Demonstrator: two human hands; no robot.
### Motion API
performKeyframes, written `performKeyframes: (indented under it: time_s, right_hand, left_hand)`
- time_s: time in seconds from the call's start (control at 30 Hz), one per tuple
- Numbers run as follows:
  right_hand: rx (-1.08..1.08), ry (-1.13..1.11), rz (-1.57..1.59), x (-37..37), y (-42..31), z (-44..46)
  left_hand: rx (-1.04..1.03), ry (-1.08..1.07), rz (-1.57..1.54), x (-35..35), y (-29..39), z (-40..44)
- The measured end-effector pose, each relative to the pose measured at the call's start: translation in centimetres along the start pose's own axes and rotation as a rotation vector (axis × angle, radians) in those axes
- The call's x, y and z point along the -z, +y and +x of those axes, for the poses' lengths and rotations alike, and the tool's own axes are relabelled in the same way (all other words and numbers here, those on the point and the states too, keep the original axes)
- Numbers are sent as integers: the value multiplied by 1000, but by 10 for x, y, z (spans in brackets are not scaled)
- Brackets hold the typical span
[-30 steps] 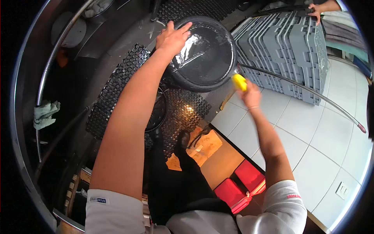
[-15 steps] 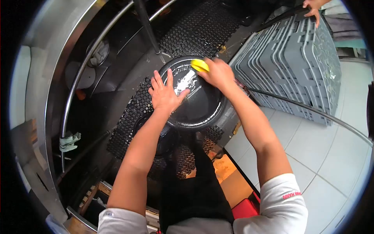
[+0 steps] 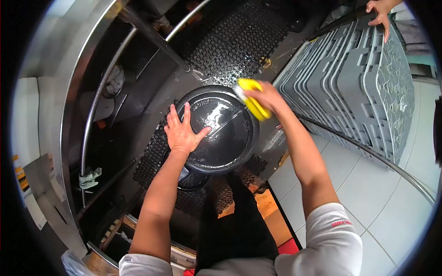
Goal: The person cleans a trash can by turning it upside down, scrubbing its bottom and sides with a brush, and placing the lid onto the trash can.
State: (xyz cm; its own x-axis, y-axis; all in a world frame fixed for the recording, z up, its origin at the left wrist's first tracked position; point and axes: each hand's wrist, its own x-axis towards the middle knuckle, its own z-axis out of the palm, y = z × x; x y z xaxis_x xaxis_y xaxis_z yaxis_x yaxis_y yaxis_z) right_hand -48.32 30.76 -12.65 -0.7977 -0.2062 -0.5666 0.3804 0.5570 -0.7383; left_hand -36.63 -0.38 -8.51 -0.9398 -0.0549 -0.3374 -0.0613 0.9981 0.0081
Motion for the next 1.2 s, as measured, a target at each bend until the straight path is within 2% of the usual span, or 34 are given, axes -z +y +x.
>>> performKeyframes:
  time_s: [0.03,0.07,0.13,0.17,0.2,0.23,0.33,0.37,0.4,0.43,0.47,0.5,0.57,0.63,0.67,0.73,0.77,0.8,0.83,0.87,0.9,0.93,0.97,1.0,1.03,1.1,1.17,1.2]
  right_hand:
    - [-132,50,-438,3,39,-23]
    - [-237,-122,-798,-6,80,-70]
    - [-343,-88,-824,-37,192,-151]
    - [-621,7,-545,-42,203,-176]
    - [-644,117,-82,-55,243,-198]
    - [-635,234,-162,-64,241,-215]
    - [-537,565,-283,-55,177,-209]
    - [-448,717,-158,-53,180,-191]
    - [-193,762,218,-52,152,-175]
    - [-91,655,536,-51,82,-167]
    - [-10,576,570,-52,20,-161]
    - [186,444,719,-60,-52,-157]
    - [444,297,613,-78,-164,-143]
    - [557,229,251,-105,-264,-143]
    - [557,168,294,-131,-299,-145]
    - [371,-34,483,-187,-305,-118]
    - [132,-170,602,-216,-305,-118]
    - [27,-249,746,-252,-281,-98]
    - [-39,-337,854,-287,-255,-72]
    - [-83,-376,847,-313,-261,-66]
    - [-64,-241,798,-342,-252,-39]
    - [46,-208,765,-365,-244,2]
    - [73,-161,636,-376,-251,31]
    - [177,-108,619,-388,-269,46]
    - [289,-31,501,-396,-274,80]
    - [217,83,552,-411,-312,101]
    - [254,75,636,-420,-327,125]
    - [292,124,570,-426,-329,126]
  left_hand:
    - [13,-11,-10,3,0,0]
    - [23,-19,-21,5,1,2]
    - [41,-18,-42,8,2,7]
    - [38,-25,-72,13,3,7]
    - [26,-17,-90,13,1,9]
    - [22,-6,-112,12,-2,10]
    - [-12,28,-179,9,-11,12]
    - [-24,37,-206,9,-14,9]
    - [-41,103,-303,-1,-20,9]
    - [-47,197,-508,-20,-32,11]
    - [28,293,-789,-22,-40,6]
    - [95,384,-1076,-22,-48,-4]
    - [177,391,-1046,-33,-78,-45]
    - [144,371,-1014,-68,-119,-101]
    - [186,353,-982,-88,-141,-129]
    - [343,312,-991,-112,-189,-192]
    - [466,168,-1113,-132,-220,-221]
    - [615,186,-1170,-202,-248,-253]
    - [826,-93,-1186,-160,-275,-290]
    - [830,-106,-1318,-244,-317,-332]
    - [883,-148,-1227,-218,-336,-369]
    - [870,-114,-980,-244,-359,-413]
    - [952,19,-995,-274,-375,-458]
    - [1035,78,-1146,-326,-398,-520]
    - [1133,73,-1092,-323,-398,-545]
    - [1327,61,-993,-315,-396,-595]
    - [1279,155,-1168,-388,-399,-665]
    - [1253,199,-1257,-397,-399,-680]
